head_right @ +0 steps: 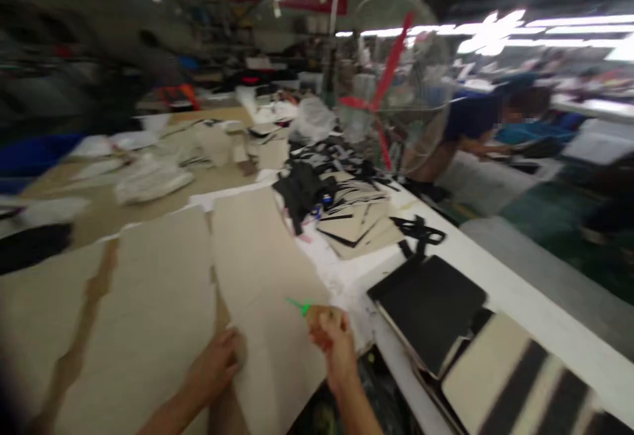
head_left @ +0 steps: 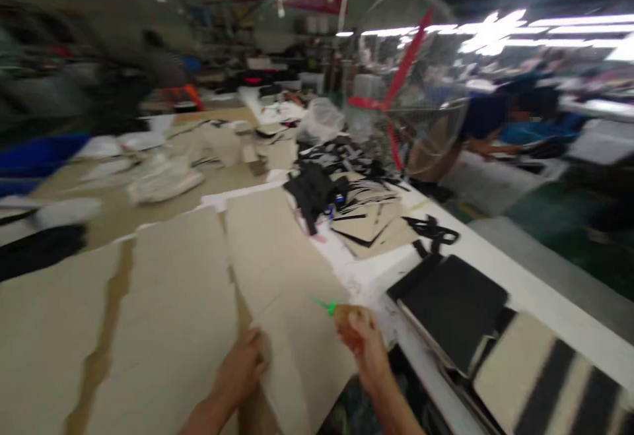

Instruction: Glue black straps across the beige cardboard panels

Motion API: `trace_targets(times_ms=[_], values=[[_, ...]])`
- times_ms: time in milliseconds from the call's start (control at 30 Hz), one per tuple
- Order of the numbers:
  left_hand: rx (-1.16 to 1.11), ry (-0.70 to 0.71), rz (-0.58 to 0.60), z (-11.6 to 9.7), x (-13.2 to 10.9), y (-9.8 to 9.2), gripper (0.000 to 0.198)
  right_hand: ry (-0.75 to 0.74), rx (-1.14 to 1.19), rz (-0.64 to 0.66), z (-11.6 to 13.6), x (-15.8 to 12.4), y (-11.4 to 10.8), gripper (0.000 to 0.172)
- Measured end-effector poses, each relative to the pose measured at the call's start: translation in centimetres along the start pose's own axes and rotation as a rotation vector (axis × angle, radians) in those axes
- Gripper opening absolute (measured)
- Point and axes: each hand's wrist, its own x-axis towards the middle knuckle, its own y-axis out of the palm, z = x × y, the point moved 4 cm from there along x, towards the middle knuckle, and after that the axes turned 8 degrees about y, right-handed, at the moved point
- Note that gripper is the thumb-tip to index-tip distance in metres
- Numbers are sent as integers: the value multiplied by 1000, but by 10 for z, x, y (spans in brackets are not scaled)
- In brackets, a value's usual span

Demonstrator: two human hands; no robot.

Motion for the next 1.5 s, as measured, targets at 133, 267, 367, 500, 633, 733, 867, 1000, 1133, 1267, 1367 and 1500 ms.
trace_targets(times_ms=[133,267,367,500,633,733,867,1000,1133,1267,1367,1500], values=[[-82,-18,-32,35,-31,24,44,49,-82,-46,-8,22,3,49],[-128,5,-64,33,-23,31,38,25,-205,-41,-9,25,25,52],[-143,0,-78,30,-19,30,37,-12,-320,2,-17,32,48,53],[-161,-61,-98,32,-9,31,48,-69,-497,68,-30,54,73,55],[-166,-128,-110,34,5,33,49,-177,-733,131,-35,79,86,55],[-163,-161,-97,35,13,33,46,-245,-906,155,-35,91,91,55],[-162,-184,-76,36,18,28,42,-265,-1051,172,-32,98,98,55],[-165,-195,-49,36,21,23,38,-275,-1122,222,-34,103,105,55],[-166,-209,-43,37,21,22,38,-308,-1180,257,-37,108,108,52],[-168,-210,-50,38,21,23,37,-388,-1211,287,-36,111,111,47],[-169,-204,-59,39,20,24,37,-443,-1238,295,-32,114,114,45],[-170,-196,-68,38,20,24,37,-442,-1301,291,-25,118,115,47]])
